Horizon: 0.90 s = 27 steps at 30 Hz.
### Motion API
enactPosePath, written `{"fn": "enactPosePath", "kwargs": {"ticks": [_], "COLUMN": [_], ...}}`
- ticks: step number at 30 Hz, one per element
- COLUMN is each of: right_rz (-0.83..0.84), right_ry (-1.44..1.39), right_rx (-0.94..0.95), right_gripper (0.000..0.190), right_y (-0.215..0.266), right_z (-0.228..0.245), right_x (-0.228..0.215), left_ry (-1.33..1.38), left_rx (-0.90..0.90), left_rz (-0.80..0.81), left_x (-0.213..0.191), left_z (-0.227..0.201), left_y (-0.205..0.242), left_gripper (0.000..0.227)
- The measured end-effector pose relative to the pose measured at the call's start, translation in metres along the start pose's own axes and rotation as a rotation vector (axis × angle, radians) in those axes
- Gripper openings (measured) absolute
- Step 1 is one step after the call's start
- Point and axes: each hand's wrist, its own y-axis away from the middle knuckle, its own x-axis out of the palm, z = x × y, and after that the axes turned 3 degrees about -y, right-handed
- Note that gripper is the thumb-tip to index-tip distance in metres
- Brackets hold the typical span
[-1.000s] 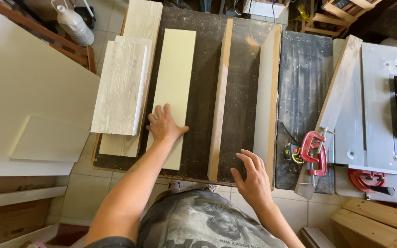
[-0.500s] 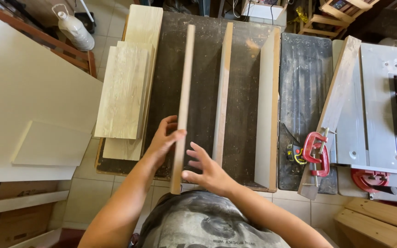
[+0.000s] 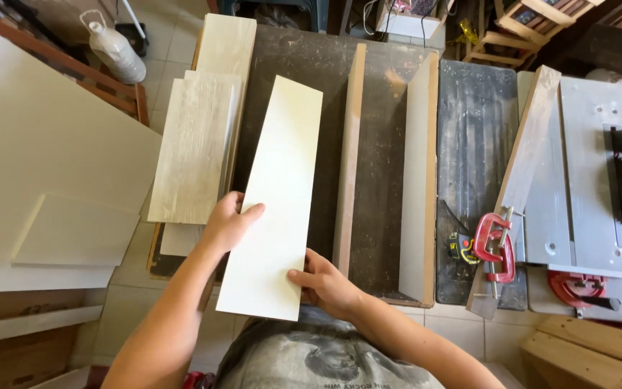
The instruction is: Measuring and arranging wooden boards on a workbench using a tape measure to prepare for assembly.
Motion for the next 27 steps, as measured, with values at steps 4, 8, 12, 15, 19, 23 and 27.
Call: {"fn": "enactPosePath", "kwargs": {"ticks": [4,8,12,15,19,23,27], "right_rz": [0.088,0.023,-0.154,-0.276,-0.399,-0.405,-0.425], "right_ry": [0.402,0.695,0.479,0.443,0.363,0.375,0.367], "right_rx": [0.047,0.115,0.039,-0.003,-0.052,-0.072,-0.130], "right_gripper": [0.082,0.061,0.042,0.038,0.031,0.029,0.028], "right_y": [0.033,0.061,0.084,0.099,0.104,0.103,0.098], "right_z": [0.009,0.026,0.020,0.024,0.019,0.017,0.012], "right_x": [-0.006,-0.027,-0.068,-0.069,-0.070,-0.066,-0.066], "left_ry": [-0.192,-0.446,-0.683,-0.720,-0.732,-0.790,-0.775], "left_rx": [0.111,0.249,0.278,0.354,0.354,0.324,0.340], "left_rz": [-0.152,-0.303,-0.451,-0.530,-0.502,-0.494,-0.473], "left_x": [0.014,0.042,0.068,0.074,0.070,0.067,0.058], "left_z": [-0.021,-0.013,0.008,0.020,0.019,0.019,0.015], "left_y": [0.006,-0.015,-0.039,-0.049,-0.048,-0.051,-0.043], "left_gripper": [0.063,0.022,0.029,0.028,0.028,0.031,0.038]}}
